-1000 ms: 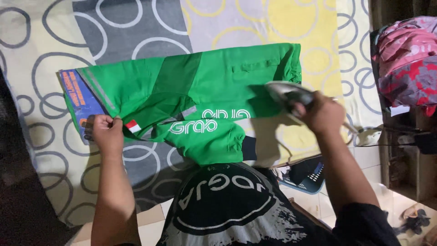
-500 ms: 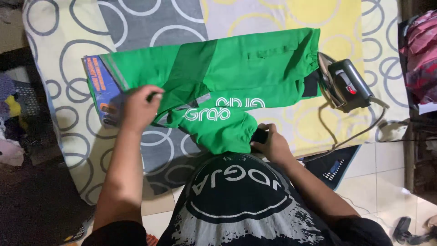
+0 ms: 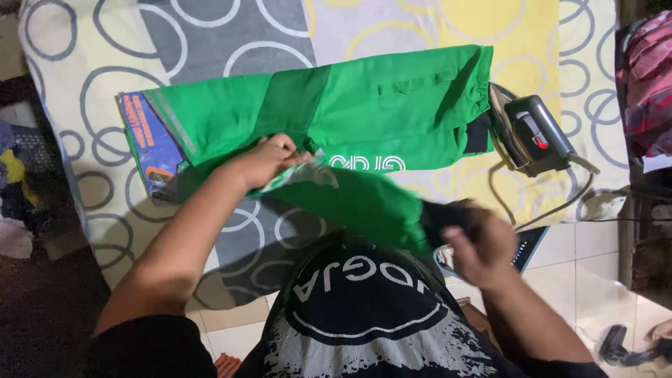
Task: The person irons a green jacket laid out on a patterned surface. They use a book to press down on the fabric while ironing the sleeves and body. Finally, they fold the jacket neatly.
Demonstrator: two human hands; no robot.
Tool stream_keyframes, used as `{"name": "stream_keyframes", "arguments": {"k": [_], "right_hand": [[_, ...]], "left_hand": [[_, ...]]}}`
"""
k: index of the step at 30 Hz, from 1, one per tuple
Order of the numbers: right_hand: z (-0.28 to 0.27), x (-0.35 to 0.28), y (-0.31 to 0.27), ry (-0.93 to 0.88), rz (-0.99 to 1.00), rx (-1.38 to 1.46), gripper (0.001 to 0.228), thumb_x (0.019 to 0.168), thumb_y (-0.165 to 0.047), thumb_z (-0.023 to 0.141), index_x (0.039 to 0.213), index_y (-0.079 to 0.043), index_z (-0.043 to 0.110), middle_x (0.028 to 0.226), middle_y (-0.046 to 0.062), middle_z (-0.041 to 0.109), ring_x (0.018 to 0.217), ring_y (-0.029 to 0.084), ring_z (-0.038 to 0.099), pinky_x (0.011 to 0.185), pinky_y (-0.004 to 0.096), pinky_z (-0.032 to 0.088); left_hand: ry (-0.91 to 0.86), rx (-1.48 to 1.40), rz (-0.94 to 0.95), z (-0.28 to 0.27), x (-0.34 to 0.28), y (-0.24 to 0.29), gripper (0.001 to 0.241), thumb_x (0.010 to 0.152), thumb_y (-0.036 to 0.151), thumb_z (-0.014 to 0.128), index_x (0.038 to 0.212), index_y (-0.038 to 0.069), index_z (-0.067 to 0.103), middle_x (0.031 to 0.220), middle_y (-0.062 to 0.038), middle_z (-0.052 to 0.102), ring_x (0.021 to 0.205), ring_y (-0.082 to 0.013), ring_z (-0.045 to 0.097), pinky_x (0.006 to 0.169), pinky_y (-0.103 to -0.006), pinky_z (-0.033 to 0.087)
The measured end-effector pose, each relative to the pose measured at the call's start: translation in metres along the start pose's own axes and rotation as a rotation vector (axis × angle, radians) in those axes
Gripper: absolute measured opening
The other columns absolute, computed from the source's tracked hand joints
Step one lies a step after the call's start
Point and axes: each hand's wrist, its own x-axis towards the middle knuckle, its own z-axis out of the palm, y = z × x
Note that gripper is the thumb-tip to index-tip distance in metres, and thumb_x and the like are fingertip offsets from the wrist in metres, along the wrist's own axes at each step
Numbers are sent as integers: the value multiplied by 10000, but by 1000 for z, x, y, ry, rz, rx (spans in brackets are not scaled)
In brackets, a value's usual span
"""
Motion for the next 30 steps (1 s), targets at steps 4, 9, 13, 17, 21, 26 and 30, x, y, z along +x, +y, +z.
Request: {"name": "stream_keyframes", "arguments": {"k": [4,9,13,17,21,26,30], "right_hand": [[-16,83,-14,230,-11,-86,166,952,43,656,1042,72,520,793,132,503,656,242,417,640,380,376],[-4,169,58,226,141,-68,153,1083,2,616,1050,41,471,884,127,526,773,209,459,718,354,451],[17,188,123,187,215,-229,188,1051,-56,706,1032,27,538,760,125,551,632,236,470,599,381,448],[29,193,157,166,190,-495,211,1012,-136,713,1025,5,556,807,239,684,665,461,629,621,522,496],[27,192,153,156,145,-494,207,1016,-89,722,1034,19,547,807,235,646,690,432,586,708,520,477],[3,195,117,173,5,-675,226,964,-85,786,1063,6,605,893,161,632,832,339,551,812,449,426],[-31,170,139,34,160,-933,537,956,-408,875,1242,-19,640,1132,194,602,969,368,577,866,467,421]], "left_hand": [[-120,-98,-504,-23,-4,39,894,794,735,412,1431,124,554,1363,-190,564,1149,-371,581,965,-481,457],[-108,-16,-526,-78,-34,27,953,702,811,264,1352,256,685,1359,-101,691,1207,-331,668,997,-583,503],[-31,330,-550,-108,-40,47,242,951,367,703,981,130,742,751,-82,712,651,-237,638,656,-390,495],[236,340,-624,-118,-32,3,344,1063,514,542,1196,234,690,804,-87,644,675,-279,595,635,-469,435],[329,324,-655,-115,-30,-30,470,1038,604,584,1078,159,730,789,-83,690,719,-289,624,679,-477,472],[470,319,-569,-93,-34,-66,442,1057,550,644,1079,117,731,722,-124,657,666,-335,605,631,-466,477],[805,483,-248,-76,-47,-95,266,1103,323,734,1052,65,776,716,-111,669,595,-311,588,578,-419,462]]}}
